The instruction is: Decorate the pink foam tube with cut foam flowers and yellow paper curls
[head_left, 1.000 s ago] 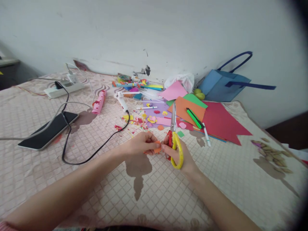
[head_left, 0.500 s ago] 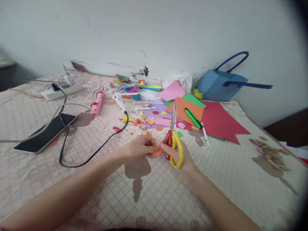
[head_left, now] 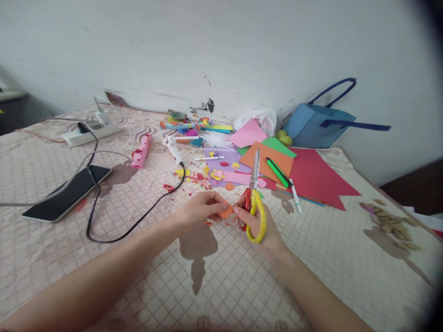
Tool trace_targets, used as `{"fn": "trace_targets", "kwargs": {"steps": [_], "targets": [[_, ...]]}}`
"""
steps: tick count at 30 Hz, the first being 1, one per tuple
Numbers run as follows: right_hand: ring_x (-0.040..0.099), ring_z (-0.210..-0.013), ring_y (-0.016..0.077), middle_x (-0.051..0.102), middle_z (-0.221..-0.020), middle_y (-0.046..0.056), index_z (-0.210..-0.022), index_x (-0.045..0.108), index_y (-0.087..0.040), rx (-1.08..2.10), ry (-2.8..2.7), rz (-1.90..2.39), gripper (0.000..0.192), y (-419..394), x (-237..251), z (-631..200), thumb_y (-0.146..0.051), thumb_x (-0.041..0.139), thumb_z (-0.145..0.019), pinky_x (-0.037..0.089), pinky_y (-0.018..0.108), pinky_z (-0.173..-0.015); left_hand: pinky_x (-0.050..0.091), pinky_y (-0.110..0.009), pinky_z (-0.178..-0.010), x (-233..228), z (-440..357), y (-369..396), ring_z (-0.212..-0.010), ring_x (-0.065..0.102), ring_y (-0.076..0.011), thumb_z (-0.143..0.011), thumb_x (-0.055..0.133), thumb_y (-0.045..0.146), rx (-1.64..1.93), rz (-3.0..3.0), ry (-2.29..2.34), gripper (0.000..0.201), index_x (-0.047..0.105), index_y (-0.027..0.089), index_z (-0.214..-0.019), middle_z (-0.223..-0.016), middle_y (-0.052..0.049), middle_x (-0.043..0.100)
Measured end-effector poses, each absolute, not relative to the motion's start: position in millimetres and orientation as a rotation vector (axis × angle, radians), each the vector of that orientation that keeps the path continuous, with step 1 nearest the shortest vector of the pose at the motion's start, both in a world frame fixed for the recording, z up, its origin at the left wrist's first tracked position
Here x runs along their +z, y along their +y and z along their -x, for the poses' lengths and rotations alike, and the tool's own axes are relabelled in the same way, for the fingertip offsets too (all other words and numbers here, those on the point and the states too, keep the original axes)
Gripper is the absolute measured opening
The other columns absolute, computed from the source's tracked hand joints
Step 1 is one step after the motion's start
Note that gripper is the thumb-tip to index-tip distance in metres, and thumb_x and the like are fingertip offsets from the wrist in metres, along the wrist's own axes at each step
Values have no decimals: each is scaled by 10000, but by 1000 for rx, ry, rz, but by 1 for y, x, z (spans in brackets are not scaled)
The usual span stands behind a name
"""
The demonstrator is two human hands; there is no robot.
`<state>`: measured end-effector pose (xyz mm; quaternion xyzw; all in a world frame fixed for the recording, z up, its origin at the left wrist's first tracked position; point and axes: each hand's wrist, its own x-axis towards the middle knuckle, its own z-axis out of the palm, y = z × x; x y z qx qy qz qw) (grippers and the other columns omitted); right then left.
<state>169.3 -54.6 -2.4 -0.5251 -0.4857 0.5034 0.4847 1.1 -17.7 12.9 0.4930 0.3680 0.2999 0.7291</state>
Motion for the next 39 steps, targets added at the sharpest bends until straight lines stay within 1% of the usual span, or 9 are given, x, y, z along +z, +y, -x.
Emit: {"fn": "trace_targets", "kwargs": {"steps": [4, 9, 12, 18, 21, 24, 28, 34, 39], "targets": [[433, -422, 72, 467, -590, -72, -780, 459, -205, 1208, -1195, 1259, 292, -54, 0, -169, -409, 659, -718, 376, 211, -396, 451, -210, -550, 15, 0, -18, -531, 568, -86, -659, 734, 327, 662, -1082, 820, 263, 562, 129, -655, -619, -20, 624], [388, -396, 72, 421, -559, -61, -753, 432, -206, 1304, -1277, 1222, 394, -57, -3, -168, -594, 440, -821, 330, 212, -373, 510, -266, -673, 20, 2, -15, -633, 610, -110, -685, 720, 314, 902, -971, 822, 250, 554, 128, -693, -691, -18, 627], [344, -388, 70, 376, -553, -73, -788, 429, -208, 1383, -1373, 1211, 428, -60, -10, -167, -635, 410, -812, 304, 208, -360, 518, -292, -725, 25, 6, -12, -689, 619, -121, -690, 722, 310, 1036, -920, 773, 247, 555, 130, -704, -750, -26, 638], [300, -413, 78, 333, -490, -80, -721, 420, -209, 1303, -1638, 1259, 387, -65, -13, -165, -572, 391, -852, 267, 208, -387, 515, -286, -756, 33, 9, -11, -736, 643, -142, -696, 718, 285, 1159, -850, 732, 243, 537, 123, -676, -746, -26, 631], [291, -421, 79, 326, -507, -80, -705, 393, -216, 1249, -1671, 1286, 362, -67, -11, -164, -547, 409, -851, 260, 213, -396, 518, -275, -746, 34, 9, -11, -704, 636, -122, -691, 722, 266, 1197, -807, 719, 246, 518, 128, -683, -725, -7, 615], [291, -448, 85, 323, -538, -74, -709, 384, -218, 1182, -1703, 1339, 336, -68, -7, -163, -519, 414, -856, 268, 220, -416, 518, -262, -723, 34, 10, -10, -694, 645, -125, -697, 716, 272, 1194, -791, 738, 248, 514, 128, -701, -740, -18, 632], [302, -492, 95, 344, -576, -60, -709, 392, -214, 1128, -1743, 1387, 308, -70, 2, -161, -485, 459, -839, 278, 226, -443, 516, -259, -707, 34, 10, -10, -717, 657, -142, -707, 709, 275, 1189, -789, 763, 244, 513, 129, -709, -753, -38, 652], [341, -531, 110, 385, -602, -49, -720, 403, -214, 1089, -1793, 1364, 236, -69, 5, -160, -406, 477, -835, 300, 233, -475, 512, -254, -709, 35, 10, -11, -718, 646, -131, -710, 707, 299, 1204, -799, 767, 245, 537, 122, -718, -777, -47, 657], [358, -549, 119, 407, -624, -38, -727, 404, -214, 1059, -1819, 1387, 249, -69, 4, -161, -429, 453, -843, 315, 245, -497, 511, -266, -717, 36, 9, -12, -701, 637, -127, -714, 699, 288, 1208, -811, 765, 240, 523, 124, -708, -755, -34, 642]]}}
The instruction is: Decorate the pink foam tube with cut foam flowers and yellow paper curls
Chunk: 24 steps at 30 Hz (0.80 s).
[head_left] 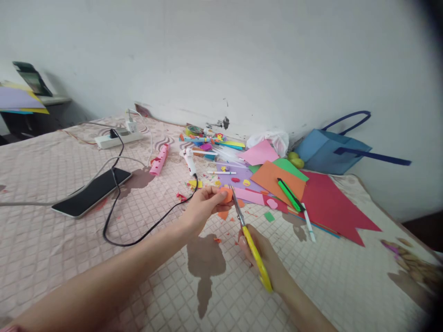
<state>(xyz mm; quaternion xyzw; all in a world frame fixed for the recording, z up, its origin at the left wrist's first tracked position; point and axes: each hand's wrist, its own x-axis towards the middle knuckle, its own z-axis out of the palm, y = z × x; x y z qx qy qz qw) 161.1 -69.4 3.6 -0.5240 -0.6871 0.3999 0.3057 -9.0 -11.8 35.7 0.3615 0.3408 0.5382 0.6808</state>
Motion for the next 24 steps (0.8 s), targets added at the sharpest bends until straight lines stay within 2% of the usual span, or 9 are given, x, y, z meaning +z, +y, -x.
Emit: {"fn": "trace_targets", "kwargs": {"steps": [12, 17, 24], "targets": [[354, -542, 121, 394, -614, -40, -709, 395, -218, 994, -1828, 1425, 274, -70, 4, -161, -461, 449, -825, 320, 250, -501, 507, -268, -725, 34, 9, -11, -725, 621, -128, -710, 697, 311, 1197, -847, 769, 246, 541, 121, -702, -772, -43, 632], [350, -514, 110, 397, -609, -42, -697, 400, -222, 1045, -1756, 1392, 285, -69, 2, -160, -466, 514, -793, 316, 228, -446, 510, -279, -737, 33, 9, -10, -725, 627, -129, -709, 698, 327, 1199, -834, 780, 256, 543, 124, -718, -780, -41, 633], [314, -492, 99, 378, -620, -46, -717, 391, -226, 1148, -1696, 1399, 309, -69, 1, -160, -502, 508, -791, 285, 214, -402, 505, -275, -740, 33, 9, -10, -734, 624, -129, -712, 695, 327, 1193, -847, 773, 255, 542, 124, -710, -778, -36, 630]]}}
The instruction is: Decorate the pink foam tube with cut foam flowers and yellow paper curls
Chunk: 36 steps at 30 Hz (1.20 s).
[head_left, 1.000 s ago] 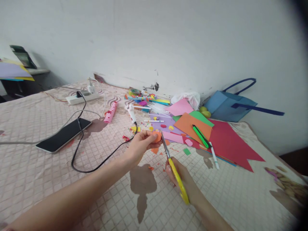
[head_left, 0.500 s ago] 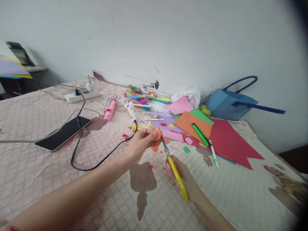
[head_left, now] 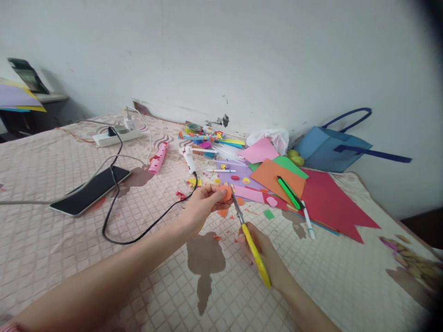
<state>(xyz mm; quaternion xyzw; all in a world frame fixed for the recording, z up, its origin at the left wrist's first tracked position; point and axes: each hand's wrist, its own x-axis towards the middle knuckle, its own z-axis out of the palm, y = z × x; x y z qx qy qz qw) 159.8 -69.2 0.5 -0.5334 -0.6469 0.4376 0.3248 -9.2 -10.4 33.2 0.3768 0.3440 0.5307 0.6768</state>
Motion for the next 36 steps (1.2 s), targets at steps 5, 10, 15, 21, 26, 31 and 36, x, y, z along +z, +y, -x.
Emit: {"fn": "trace_targets", "kwargs": {"steps": [5, 10, 15, 21, 26, 31, 36], "targets": [[336, -506, 106, 388, -625, -43, -708, 391, -226, 1133, -1693, 1406, 306, -70, 2, -159, -490, 526, -784, 300, 218, -408, 507, -279, -739, 31, 9, -10, -728, 624, -130, -712, 696, 330, 1197, -846, 773, 254, 549, 122, -710, -776, -40, 632], [339, -498, 101, 390, -633, -42, -709, 394, -226, 1174, -1649, 1412, 285, -70, 1, -159, -455, 547, -779, 304, 215, -401, 506, -278, -743, 29, 9, -9, -741, 627, -131, -716, 694, 320, 1194, -846, 766, 238, 562, 122, -729, -781, -37, 635], [324, -490, 98, 389, -623, -46, -712, 385, -227, 1188, -1637, 1415, 282, -70, 2, -159, -448, 546, -780, 285, 216, -399, 507, -274, -727, 32, 9, -9, -742, 626, -136, -730, 683, 312, 1192, -846, 775, 233, 550, 121, -730, -782, -43, 635], [343, -526, 107, 389, -625, -46, -697, 385, -221, 1128, -1694, 1417, 276, -70, 5, -160, -427, 540, -795, 299, 229, -448, 506, -275, -729, 33, 10, -10, -755, 628, -141, -730, 685, 305, 1194, -847, 785, 227, 544, 127, -729, -792, -45, 637], [373, -556, 118, 425, -619, -37, -706, 395, -214, 1018, -1796, 1446, 256, -68, 1, -164, -409, 504, -830, 317, 244, -496, 503, -273, -743, 29, 12, -8, -781, 629, -142, -747, 672, 310, 1186, -870, 760, 213, 564, 126, -741, -800, -45, 645], [418, -571, 120, 469, -638, -30, -705, 408, -210, 1003, -1815, 1456, 232, -67, -3, -166, -378, 523, -815, 342, 234, -505, 503, -281, -746, 26, 13, -5, -771, 626, -138, -754, 664, 312, 1201, -888, 742, 210, 564, 128, -742, -797, -40, 645], [405, -547, 115, 451, -621, -41, -696, 399, -217, 1002, -1816, 1470, 224, -66, -5, -167, -359, 540, -796, 335, 225, -485, 505, -300, -753, 25, 13, -4, -767, 622, -144, -756, 660, 301, 1210, -898, 756, 204, 563, 121, -752, -801, -51, 638]]}}
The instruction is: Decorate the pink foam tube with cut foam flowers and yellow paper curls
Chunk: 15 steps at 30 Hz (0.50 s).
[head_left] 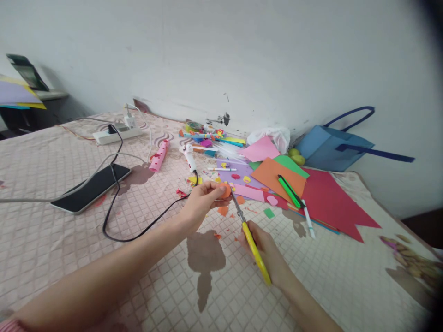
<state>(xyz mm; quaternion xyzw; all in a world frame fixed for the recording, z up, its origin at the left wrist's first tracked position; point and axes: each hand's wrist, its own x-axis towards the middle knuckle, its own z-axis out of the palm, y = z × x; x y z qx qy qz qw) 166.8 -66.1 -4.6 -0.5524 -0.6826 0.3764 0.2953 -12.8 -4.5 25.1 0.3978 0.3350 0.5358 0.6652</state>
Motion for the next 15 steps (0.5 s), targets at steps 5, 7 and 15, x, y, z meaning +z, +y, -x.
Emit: {"fn": "trace_targets", "kwargs": {"steps": [5, 7, 15], "targets": [[405, -526, 111, 460, -607, -42, -685, 404, -217, 1011, -1803, 1508, 217, -66, -2, -166, -350, 536, -793, 321, 219, -469, 509, -288, -735, 25, 13, -3, -753, 622, -139, -752, 662, 306, 1216, -896, 756, 211, 565, 118, -750, -800, -52, 634], [399, -517, 108, 462, -599, -42, -681, 405, -216, 1017, -1794, 1528, 222, -66, -2, -166, -361, 528, -796, 316, 218, -463, 510, -282, -723, 24, 14, -2, -738, 624, -136, -744, 669, 309, 1215, -890, 760, 218, 561, 119, -741, -788, -50, 634], [387, -475, 90, 460, -587, -40, -666, 430, -207, 1039, -1758, 1560, 250, -67, 1, -163, -397, 531, -794, 312, 207, -415, 508, -288, -739, 23, 15, 0, -750, 636, -143, -729, 681, 321, 1193, -893, 784, 232, 564, 122, -747, -795, -48, 638]]}}
